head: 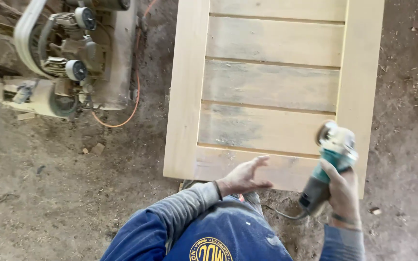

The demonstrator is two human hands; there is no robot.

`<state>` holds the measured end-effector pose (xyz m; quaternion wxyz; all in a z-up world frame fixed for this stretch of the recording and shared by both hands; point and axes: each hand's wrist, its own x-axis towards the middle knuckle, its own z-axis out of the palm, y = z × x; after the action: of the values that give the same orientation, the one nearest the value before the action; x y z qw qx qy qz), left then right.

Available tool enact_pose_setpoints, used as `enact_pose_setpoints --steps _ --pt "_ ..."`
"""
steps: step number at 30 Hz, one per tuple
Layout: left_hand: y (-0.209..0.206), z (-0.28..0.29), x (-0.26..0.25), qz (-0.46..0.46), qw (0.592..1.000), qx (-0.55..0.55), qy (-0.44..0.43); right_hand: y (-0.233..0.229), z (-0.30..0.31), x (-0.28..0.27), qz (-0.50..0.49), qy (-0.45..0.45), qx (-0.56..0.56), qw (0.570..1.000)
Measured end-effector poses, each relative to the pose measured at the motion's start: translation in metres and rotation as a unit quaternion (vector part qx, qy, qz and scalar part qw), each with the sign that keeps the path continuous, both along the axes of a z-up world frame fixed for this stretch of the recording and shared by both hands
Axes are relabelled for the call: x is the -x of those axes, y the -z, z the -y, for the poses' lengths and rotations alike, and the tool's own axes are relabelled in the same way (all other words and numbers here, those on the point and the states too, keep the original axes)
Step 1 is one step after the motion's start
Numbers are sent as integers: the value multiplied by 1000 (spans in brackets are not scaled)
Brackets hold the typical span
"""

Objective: Sanding a wooden door using a handheld angle grinder with a sanding disc.

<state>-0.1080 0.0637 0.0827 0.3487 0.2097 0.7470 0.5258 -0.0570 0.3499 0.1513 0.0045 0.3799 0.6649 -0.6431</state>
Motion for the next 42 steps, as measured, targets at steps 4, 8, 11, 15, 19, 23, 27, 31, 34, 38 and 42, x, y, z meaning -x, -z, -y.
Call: enact_pose_setpoints --steps 4,8,11,15,19,23,27,31,34,38,42 --pt "-3 -25 56 67 994 -82 29 11 61 109 -63 -55 54 995" --pt "17 -47 106 74 991 -87 -65 41 104 205 -23 -105 -48 993" --pt "30 -49 170 55 978 -32 -197 71 126 270 -39 -179 -160 970" --pt "49 -34 237 78 944 -23 -321 115 144 344 37 -234 -290 927" --pt "61 -15 305 73 937 9 -341 159 156 398 17 -272 -324 906" --pt "94 -4 363 56 932 -7 -359 164 181 474 6 -259 -290 921" --pt "107 9 402 55 930 2 -363 174 196 513 35 -283 -322 903" --pt "121 23 422 38 924 0 -381 183 214 540 30 -307 -327 893" --pt "132 28 428 30 920 -15 -391 188 224 550 26 -306 -330 893" --pt "142 34 428 39 916 -21 -399 196 230 549 26 -324 -347 880" --pt "142 40 412 43 914 -23 -402 195 237 536 31 -330 -346 877"
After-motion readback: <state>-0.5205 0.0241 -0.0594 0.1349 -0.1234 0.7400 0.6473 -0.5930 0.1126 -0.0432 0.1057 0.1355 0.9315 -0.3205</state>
